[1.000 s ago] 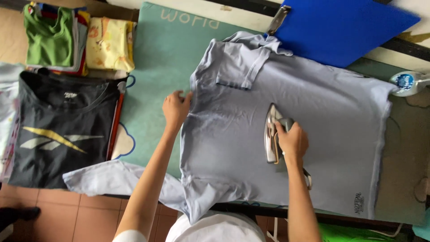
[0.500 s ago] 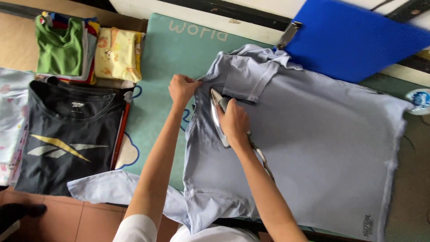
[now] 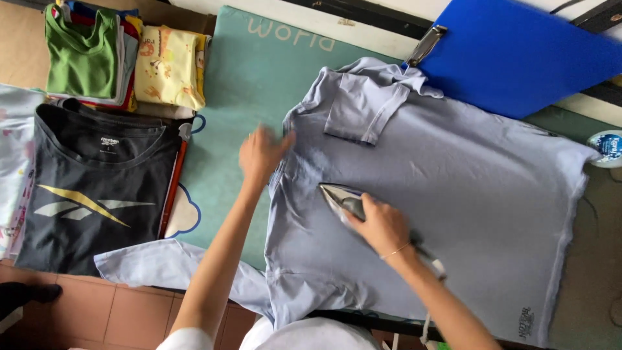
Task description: The person irons a light gray t-shirt on a table using an electric iron, smoothing the sleeves and body. They then use a blue folding board to fold the shirt into a compact rectangle and place it on a stack of other folded clothes.
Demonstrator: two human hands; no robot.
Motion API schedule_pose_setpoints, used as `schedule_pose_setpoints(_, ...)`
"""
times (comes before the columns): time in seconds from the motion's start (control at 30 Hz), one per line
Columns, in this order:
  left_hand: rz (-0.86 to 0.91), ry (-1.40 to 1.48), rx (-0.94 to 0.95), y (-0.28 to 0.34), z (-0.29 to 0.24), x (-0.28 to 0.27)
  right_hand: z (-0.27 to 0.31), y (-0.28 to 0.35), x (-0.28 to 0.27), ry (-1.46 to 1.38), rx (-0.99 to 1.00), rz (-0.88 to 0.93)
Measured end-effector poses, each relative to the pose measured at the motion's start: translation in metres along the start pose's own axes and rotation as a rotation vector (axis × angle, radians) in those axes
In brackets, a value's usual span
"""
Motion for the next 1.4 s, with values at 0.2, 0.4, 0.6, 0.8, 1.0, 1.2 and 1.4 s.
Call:
schedule_pose_setpoints(0.2,0.606,-0.212,-0.537,0.123,0.018,-0.067,0.004,0.007,0.040,0.198,-0.467,-0.173)
schedule_pose_setpoints(0.4,0.498,-0.051,-0.714,0.138,0.044,-0.066,0.009,-0.093,0.019,0.048,-0.274,-0.238)
schedule_pose_setpoints(0.6,0.414,-0.237,-0.592,0.143,0.032,-0.057,-0.008,-0.162,-0.007,0.077,-0.102,-0.257)
schedule_pose_setpoints(0.8,0.152,-0.238,0.318,0.173,-0.065,-0.024,-0.028,-0.075,0.013,-0.081,0.075,-0.078)
schedule_pose_setpoints(1.0,0.433,0.003,0.502,0.256,-0.104,0.064,-0.161,-0.037,0.005,-0.178,0.563,-0.153)
schedule_pose_setpoints(1.2,0.439,-0.181,0.462,0.278,-0.109,0.070,-0.276,-0.031,0.063,-0.146,0.651,-0.207)
schedule_pose_setpoints(1.4,0.426,-0.256,0.358,0.296,-0.114,0.088,-0.165,0.036,0.033,-0.253,0.448,-0.021)
Point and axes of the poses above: each hand's wrist, its own y-axis away from the middle knuckle, its own x-axis out of the palm, z = x × y, the point moved 1 cm from there along -y, towards the middle knuckle, and after that the axes turned 14 degrees about y, right-handed, at the moved point
